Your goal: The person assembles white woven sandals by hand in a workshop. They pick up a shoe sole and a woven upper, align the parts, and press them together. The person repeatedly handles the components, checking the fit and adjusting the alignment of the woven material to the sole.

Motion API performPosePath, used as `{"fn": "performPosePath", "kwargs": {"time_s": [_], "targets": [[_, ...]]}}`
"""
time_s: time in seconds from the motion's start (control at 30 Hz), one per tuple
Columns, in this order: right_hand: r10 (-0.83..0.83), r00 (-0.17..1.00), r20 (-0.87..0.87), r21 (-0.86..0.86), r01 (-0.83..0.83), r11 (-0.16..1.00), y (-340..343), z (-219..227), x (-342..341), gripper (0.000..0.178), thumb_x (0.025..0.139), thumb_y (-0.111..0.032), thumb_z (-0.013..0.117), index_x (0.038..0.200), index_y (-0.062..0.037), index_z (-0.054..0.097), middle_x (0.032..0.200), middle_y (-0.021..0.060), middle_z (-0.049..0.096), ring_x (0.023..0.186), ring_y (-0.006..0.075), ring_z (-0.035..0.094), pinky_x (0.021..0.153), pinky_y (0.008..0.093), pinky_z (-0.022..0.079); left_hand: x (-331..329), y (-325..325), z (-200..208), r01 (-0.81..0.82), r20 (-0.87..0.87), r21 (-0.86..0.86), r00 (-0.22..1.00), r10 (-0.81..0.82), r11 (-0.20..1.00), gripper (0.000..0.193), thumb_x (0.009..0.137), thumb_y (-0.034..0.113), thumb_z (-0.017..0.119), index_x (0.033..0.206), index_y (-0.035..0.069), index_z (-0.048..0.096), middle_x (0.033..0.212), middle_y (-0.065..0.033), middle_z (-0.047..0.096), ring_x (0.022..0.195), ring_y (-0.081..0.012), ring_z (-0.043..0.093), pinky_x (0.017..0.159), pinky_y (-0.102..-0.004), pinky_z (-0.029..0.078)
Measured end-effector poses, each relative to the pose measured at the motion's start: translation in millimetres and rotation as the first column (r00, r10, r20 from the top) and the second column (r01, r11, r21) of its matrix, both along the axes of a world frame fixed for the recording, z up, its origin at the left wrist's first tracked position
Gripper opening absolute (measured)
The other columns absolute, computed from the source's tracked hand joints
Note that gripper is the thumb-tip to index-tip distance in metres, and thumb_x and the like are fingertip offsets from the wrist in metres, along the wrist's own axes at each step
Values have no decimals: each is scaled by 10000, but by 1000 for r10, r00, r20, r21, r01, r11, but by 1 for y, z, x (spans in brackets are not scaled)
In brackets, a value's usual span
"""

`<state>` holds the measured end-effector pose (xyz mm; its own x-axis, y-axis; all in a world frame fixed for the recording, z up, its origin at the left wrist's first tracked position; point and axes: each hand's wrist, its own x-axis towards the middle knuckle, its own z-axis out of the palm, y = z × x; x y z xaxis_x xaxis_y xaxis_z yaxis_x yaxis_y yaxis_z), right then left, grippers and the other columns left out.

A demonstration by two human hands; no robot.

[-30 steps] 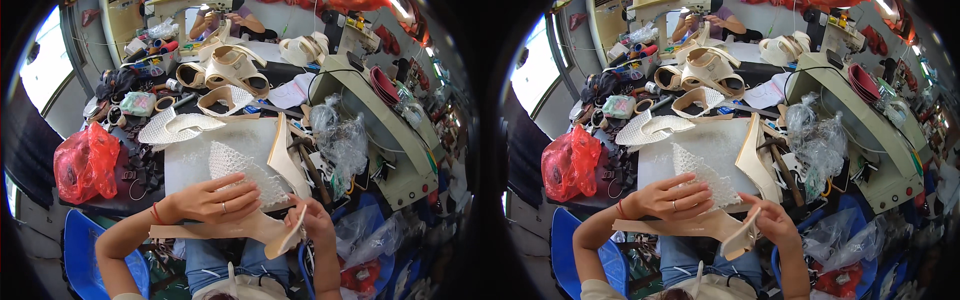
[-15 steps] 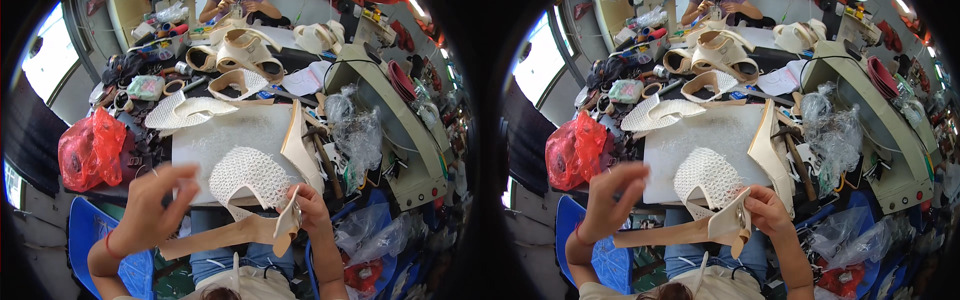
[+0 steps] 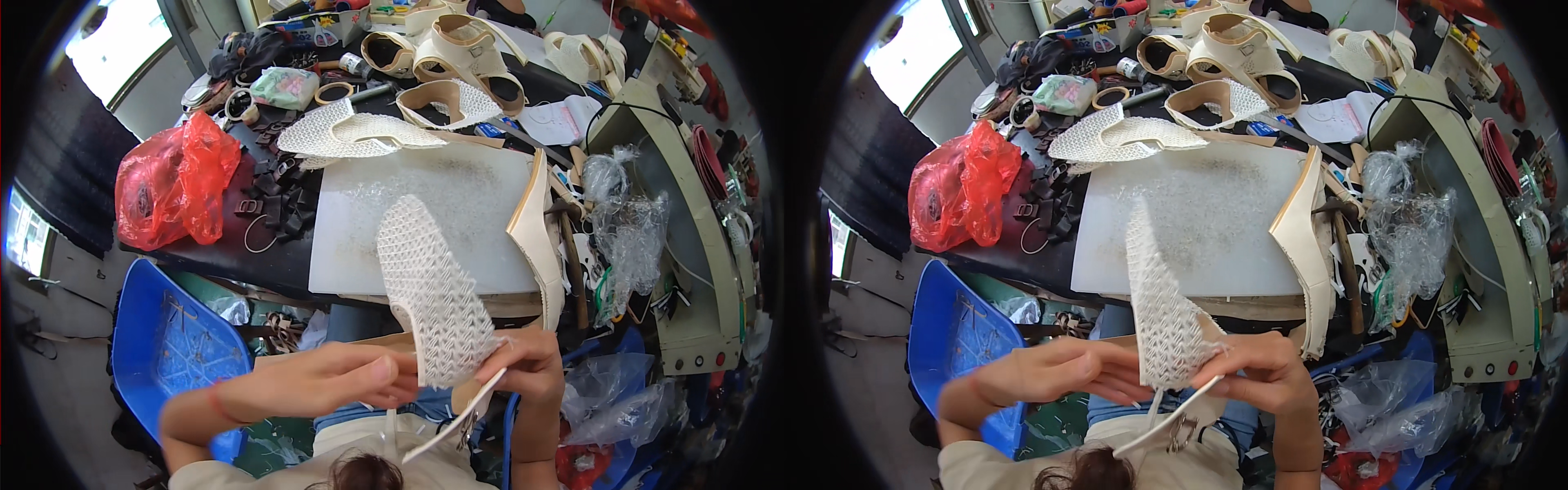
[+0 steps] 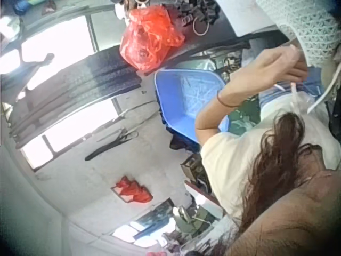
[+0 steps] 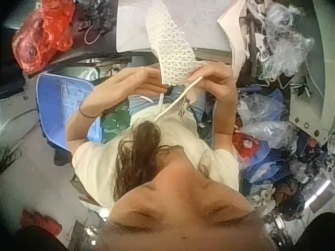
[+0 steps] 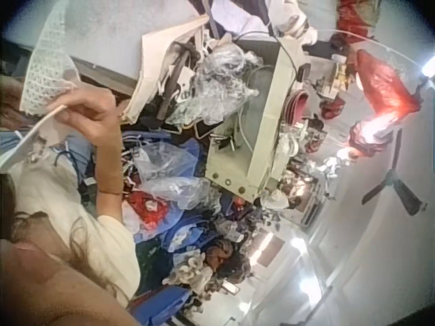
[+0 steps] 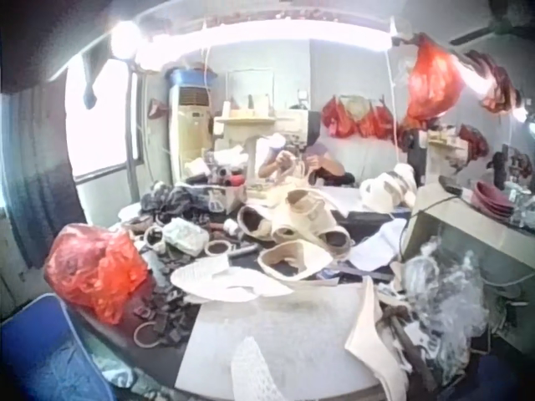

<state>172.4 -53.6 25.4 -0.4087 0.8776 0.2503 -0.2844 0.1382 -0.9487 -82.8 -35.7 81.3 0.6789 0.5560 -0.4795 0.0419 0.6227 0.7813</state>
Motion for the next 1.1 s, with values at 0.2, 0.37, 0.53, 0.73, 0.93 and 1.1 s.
{"fn": "performPosePath", "kwargs": {"time_s": [0.2, 0.37, 0.53, 0.73, 0.93, 1.1], "targets": [[-196, 971, 136, 25, 195, 981, -12, -11, 4, 247, 691, 87, 674, 911, -24, 696, 997, 154, 632, 765, 167, 606, 673, 252, 465, 40, -4, -74, -546, 291, 92, 814, 502, 833, 313, 966, 225, 454, 1031, -61, 566, 939, -150, 633, 918, -228, 641, 767, -294, 556], [-530, 819, 219, 122, 516, 848, -20, -21, -14, 273, 725, 53, 694, 987, 3, 635, 871, 80, 607, 774, 139, 573, 701, 230, 449, 62, 1, -82, -665, 310, -52, 699, 645, 745, 268, 949, 172, 488, 871, -78, 545, 903, -212, 623, 917, -303, 645, 758, -318, 574], [-663, 713, 225, 265, 610, 746, -15, -36, -17, 327, 716, -14, 749, 993, -9, 576, 845, 74, 594, 736, 129, 555, 640, 228, 439, 64, 1, -82, -619, 295, -44, 742, 602, 784, 267, 941, 168, 505, 895, -87, 572, 925, -208, 635, 856, -251, 658, 744, -316, 565], [-667, 690, 280, 349, 574, 741, -8, -35, -21, 321, 749, 35, 695, 1012, -2, 516, 829, 48, 529, 720, 93, 473, 668, 214, 390, 58, 0, -81, -599, 315, -4, 759, 570, 801, 281, 941, 163, 503, 990, -96, 601, 953, -162, 646, 819, -156, 641, 721, -284, 535], [-688, 663, 294, 386, 576, 720, -6, -36, -26, 305, 749, 33, 693, 994, -6, 515, 824, 47, 526, 714, 91, 466, 662, 211, 385, 54, -2, -82, -594, 309, -16, 762, 569, 805, 278, 929, 149, 519, 1070, -84, 576, 1005, -147, 637, 898, -147, 620, 783, -270, 514], [-680, 665, 308, 292, 614, 733, -8, -33, -31, 405, 746, 22, 696, 1105, 22, 510, 889, 60, 555, 793, 107, 507, 730, 226, 413, 50, -2, -73, -538, 302, 96, 818, 490, 838, 361, 851, 75, 624, 1170, -63, 526, 1065, -144, 622, 968, -150, 597, 837, -270, 491]]}}
